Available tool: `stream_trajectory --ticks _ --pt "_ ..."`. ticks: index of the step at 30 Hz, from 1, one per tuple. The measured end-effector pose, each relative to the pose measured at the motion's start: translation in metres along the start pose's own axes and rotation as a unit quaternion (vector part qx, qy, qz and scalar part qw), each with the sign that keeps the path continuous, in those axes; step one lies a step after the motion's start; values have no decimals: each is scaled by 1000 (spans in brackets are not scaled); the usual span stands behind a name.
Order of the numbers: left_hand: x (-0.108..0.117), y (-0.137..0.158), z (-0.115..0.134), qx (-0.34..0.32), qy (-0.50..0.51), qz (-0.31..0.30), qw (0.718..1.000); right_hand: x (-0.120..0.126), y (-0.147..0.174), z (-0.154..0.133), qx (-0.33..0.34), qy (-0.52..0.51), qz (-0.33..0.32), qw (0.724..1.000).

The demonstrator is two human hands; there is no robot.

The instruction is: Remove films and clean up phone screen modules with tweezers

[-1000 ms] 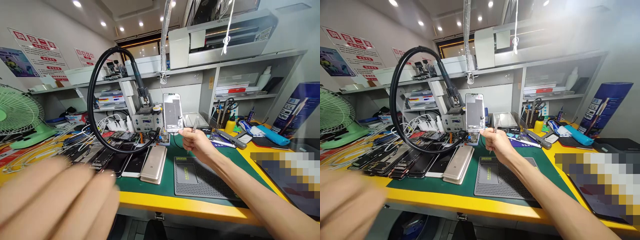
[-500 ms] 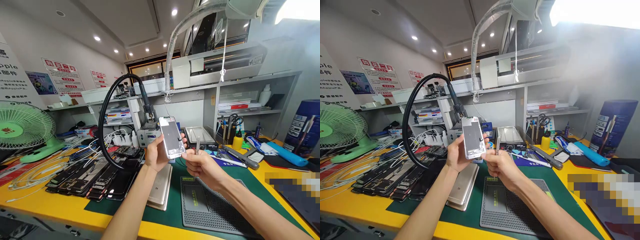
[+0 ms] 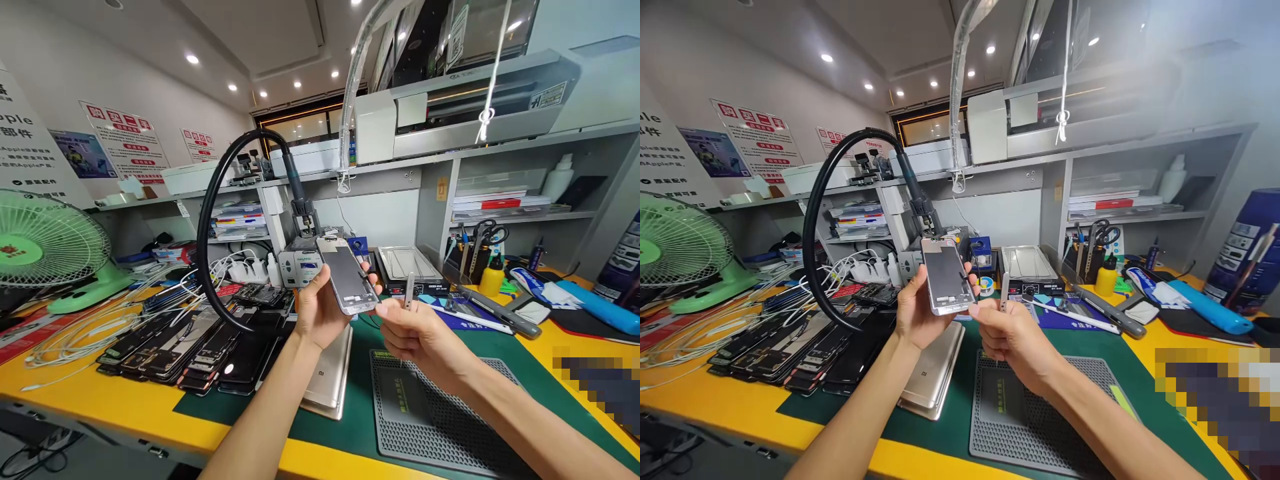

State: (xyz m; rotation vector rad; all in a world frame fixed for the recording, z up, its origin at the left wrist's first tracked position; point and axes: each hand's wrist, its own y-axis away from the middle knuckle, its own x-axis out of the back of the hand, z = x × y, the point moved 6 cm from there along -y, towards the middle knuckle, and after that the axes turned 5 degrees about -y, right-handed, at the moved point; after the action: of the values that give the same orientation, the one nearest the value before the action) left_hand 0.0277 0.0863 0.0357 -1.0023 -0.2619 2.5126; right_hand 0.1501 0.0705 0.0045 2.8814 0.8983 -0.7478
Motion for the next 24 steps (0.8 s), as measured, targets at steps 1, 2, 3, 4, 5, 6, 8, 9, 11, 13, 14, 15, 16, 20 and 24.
stream_trajectory --ticks 1,2,3,4,5,6,8,9,11,13,14,15,16,20,24 --pt "-1 0 0 2 14 3 1000 0 0 -1 7 4 4 1000" --pt "-1 1 -1 4 24 8 1000 0 0 -1 12 8 8 1000" --pt "-1 1 -1 5 30 13 999 0 0 -1 16 12 11 1000" --pt "-1 2 -1 5 32 18 999 -1 1 -1 17 16 13 1000" --pt "-1 2 -2 4 31 23 999 -1 1 -1 18 19 15 1000" --pt "-1 3 -2 4 30 26 999 -2 1 -1 20 21 17 999" --pt "-2 4 -3 6 30 28 999 -3 2 -1 26 27 23 999" --pt "-2 4 -4 8 32 28 999 -3 1 -2 31 32 28 999" --pt "-3 4 -6 15 43 25 999 -2 1 -2 44 46 43 997" --pt "-3 4 -7 17 62 29 997 1 1 -3 61 63 65 994" --pt "-2 4 -7 15 74 36 996 3 1 -4 71 71 76 992" --pt "-1 4 -7 12 87 44 995 4 2 -5 80 76 86 990" --pt "1 5 -7 10 99 53 994 6 3 -6 87 79 94 989" --pt "5 5 -6 15 106 54 993 9 7 -18 87 17 96 991" --pt "2 5 -5 4 79 27 996 9 9 -37 121 -31 96 987"
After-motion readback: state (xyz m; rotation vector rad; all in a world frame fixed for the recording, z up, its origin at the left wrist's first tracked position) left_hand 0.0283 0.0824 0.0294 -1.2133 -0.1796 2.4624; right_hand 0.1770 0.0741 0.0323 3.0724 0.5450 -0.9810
